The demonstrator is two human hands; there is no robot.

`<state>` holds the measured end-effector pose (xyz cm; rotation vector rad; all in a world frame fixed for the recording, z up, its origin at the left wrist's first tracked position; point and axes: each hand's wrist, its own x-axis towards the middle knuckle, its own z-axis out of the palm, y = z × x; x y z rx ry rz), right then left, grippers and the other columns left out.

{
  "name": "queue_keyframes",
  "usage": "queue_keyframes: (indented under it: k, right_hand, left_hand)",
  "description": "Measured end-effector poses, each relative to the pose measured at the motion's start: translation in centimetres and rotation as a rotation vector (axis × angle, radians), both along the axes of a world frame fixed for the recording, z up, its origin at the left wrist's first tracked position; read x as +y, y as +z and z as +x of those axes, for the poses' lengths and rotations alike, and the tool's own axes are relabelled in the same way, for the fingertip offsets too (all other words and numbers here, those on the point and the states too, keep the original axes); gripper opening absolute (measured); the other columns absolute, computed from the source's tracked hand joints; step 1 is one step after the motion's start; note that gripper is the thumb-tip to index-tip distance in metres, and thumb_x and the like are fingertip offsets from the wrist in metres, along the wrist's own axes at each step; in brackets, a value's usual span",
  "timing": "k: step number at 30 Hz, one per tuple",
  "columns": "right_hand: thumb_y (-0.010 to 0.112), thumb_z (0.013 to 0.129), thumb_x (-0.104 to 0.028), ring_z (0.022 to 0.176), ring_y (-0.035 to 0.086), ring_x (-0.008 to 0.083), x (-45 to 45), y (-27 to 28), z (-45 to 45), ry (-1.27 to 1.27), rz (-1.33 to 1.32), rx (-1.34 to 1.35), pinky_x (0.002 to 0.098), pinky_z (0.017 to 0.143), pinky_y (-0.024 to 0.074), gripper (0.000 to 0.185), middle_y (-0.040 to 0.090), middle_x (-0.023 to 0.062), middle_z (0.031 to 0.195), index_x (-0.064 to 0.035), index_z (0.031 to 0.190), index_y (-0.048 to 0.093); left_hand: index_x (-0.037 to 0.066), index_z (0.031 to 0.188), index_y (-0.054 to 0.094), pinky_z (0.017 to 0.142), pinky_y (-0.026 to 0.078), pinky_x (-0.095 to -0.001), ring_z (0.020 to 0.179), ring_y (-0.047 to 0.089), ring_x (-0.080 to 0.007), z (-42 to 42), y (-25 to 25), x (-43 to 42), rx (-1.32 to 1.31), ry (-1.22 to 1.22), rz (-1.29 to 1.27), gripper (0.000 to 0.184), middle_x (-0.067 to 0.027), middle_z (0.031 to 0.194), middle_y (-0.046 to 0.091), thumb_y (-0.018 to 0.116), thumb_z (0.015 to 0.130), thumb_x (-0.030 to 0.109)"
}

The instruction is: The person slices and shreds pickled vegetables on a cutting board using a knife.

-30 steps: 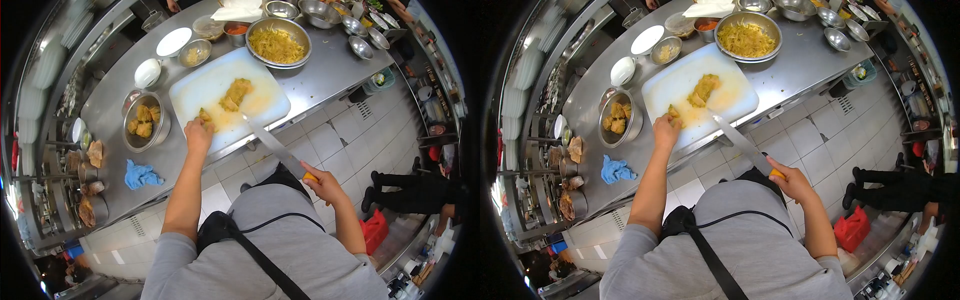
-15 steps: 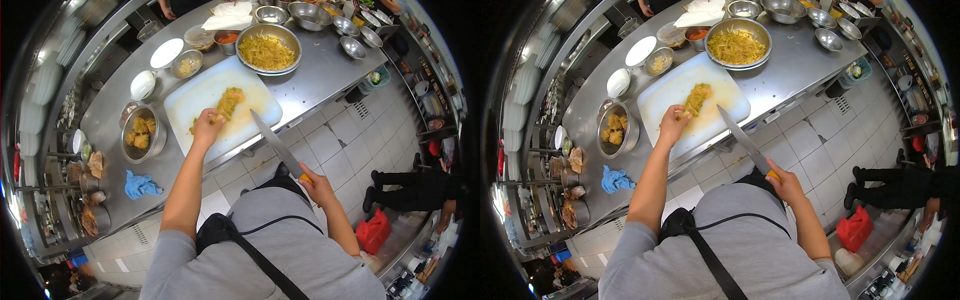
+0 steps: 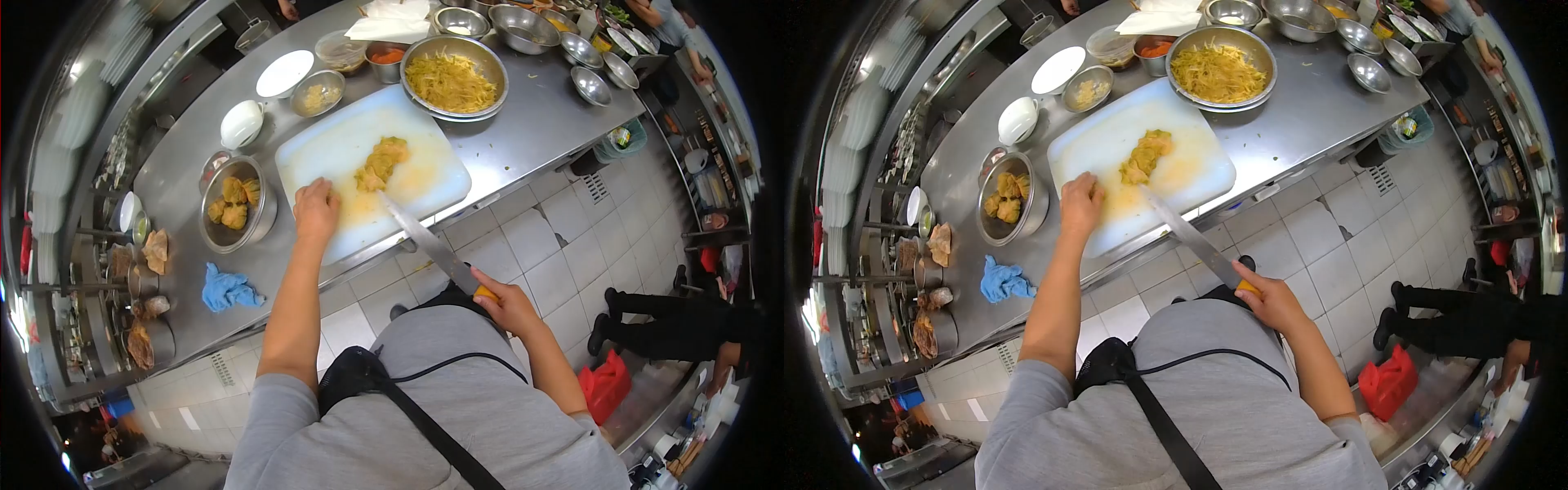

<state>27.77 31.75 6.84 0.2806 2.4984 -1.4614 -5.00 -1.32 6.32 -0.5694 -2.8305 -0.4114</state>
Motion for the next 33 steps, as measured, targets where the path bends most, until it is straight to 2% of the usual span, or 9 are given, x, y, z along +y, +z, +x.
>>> queue_keyframes:
  k: [7,9,10,11,12,13,16,23,33]
  right_hand:
    - [0.073,0.106,-0.033,0.104,0.075,0.0392,-3.5,1.2,-5.8,0.088,-0.099,-0.219,0.0406,0.097,0.0564,0.064,0.078,0.0244,0.115,-0.035,0.165,0.048]
    - [0.072,0.106,-0.031,0.09,0.075,0.0295,-4.2,-0.4,-7.1,0.123,-0.053,-0.093,0.0392,0.084,0.0599,0.066,0.078,0.0193,0.106,-0.0359,0.167,0.045]
    - [0.072,0.106,-0.031,0.09,0.075,0.0295,-4.5,-0.4,-8.0,0.123,-0.054,-0.095,0.0392,0.084,0.0599,0.066,0.078,0.0193,0.106,-0.0359,0.167,0.045]
    - [0.072,0.107,-0.03,0.083,0.07,0.0229,-5.0,-0.2,-9.1,0.09,-0.16,-0.219,0.0371,0.074,0.0597,0.067,0.076,0.0142,0.101,-0.0358,0.167,0.045]
    - [0.071,0.107,-0.029,0.075,0.066,0.0164,-5.4,-0.1,-10.1,0.059,-0.266,-0.342,0.0349,0.065,0.0594,0.067,0.075,0.0091,0.097,-0.0356,0.168,0.044]
    - [0.071,0.107,-0.029,0.075,0.066,0.0164,-5.7,-0.5,-10.8,0.06,-0.266,-0.344,0.0349,0.065,0.0594,0.067,0.075,0.0091,0.097,-0.0356,0.168,0.044]
    - [0.07,0.109,-0.029,0.068,0.057,0.0089,-6.9,-2.4,-12.4,0.016,-0.407,-0.294,0.0297,0.053,0.0545,0.066,0.067,0.0021,0.09,-0.0361,0.168,0.044]
    - [0.067,0.11,-0.025,0.064,0.056,0.0101,-8.1,-3.9,-13.0,0.025,-0.519,-0.317,0.0306,0.053,0.053,0.065,0.059,0.0016,0.083,-0.0352,0.169,0.042]
    - [0.068,0.109,-0.029,0.058,0.055,0.0107,-6.5,-2.6,-8.8,0.06,-0.447,-0.424,0.0307,0.055,0.053,0.066,0.056,0.001,0.075,-0.0366,0.17,0.041]
  left_hand:
    - [0.002,0.136,0.07,0.114,0.049,-0.0441,0.134,0.058,-0.0402,4.3,-1.4,-1.8,-0.34,-0.175,0.189,0.042,-0.0184,0.146,0.067,0.074,0.099,0.019]
    - [-0.002,0.151,0.057,0.119,0.046,-0.0431,0.146,0.05,-0.042,6.0,-2.0,-1.5,-0.162,-0.171,0.185,0.059,-0.0221,0.159,0.055,0.075,0.1,0.022]
    - [-0.003,0.164,0.039,0.13,0.031,-0.0478,0.16,0.035,-0.0401,6.4,-2.2,-1.5,-0.168,-0.16,0.114,0.074,-0.0233,0.17,0.042,0.068,0.105,0.031]
    - [-0.003,0.164,0.039,0.13,0.031,-0.0478,0.16,0.035,-0.0401,7.0,-2.4,-1.3,-0.17,-0.161,0.113,0.074,-0.0233,0.17,0.042,0.068,0.105,0.031]
    - [-0.001,0.167,0.034,0.133,0.02,-0.0522,0.164,0.025,-0.038,7.6,-2.5,-1.0,-0.203,-0.139,-0.054,0.077,-0.0204,0.175,0.034,0.063,0.108,0.037]
    - [0.001,0.17,0.028,0.135,0.01,-0.0565,0.168,0.016,-0.036,8.0,-2.6,-0.8,-0.235,-0.115,-0.222,0.079,-0.0175,0.18,0.026,0.058,0.11,0.043]
    - [0.004,0.173,0.022,0.132,-0.005,-0.0653,0.17,0.005,-0.0332,8.5,-3.0,-0.5,-0.32,-0.057,-0.214,0.086,-0.0132,0.183,0.018,0.053,0.109,0.054]
    - [0.007,0.175,0.019,0.127,-0.008,-0.0745,0.17,0.006,-0.0328,8.9,-2.0,-0.3,-0.332,-0.043,-0.258,0.101,-0.0096,0.184,0.016,0.06,0.102,0.064]
    - [0.007,0.175,0.014,0.123,-0.008,-0.0799,0.17,0.002,-0.0398,8.4,-2.7,-0.8,-0.349,-0.068,-0.263,0.115,-0.0113,0.184,0.014,0.052,0.097,0.082]
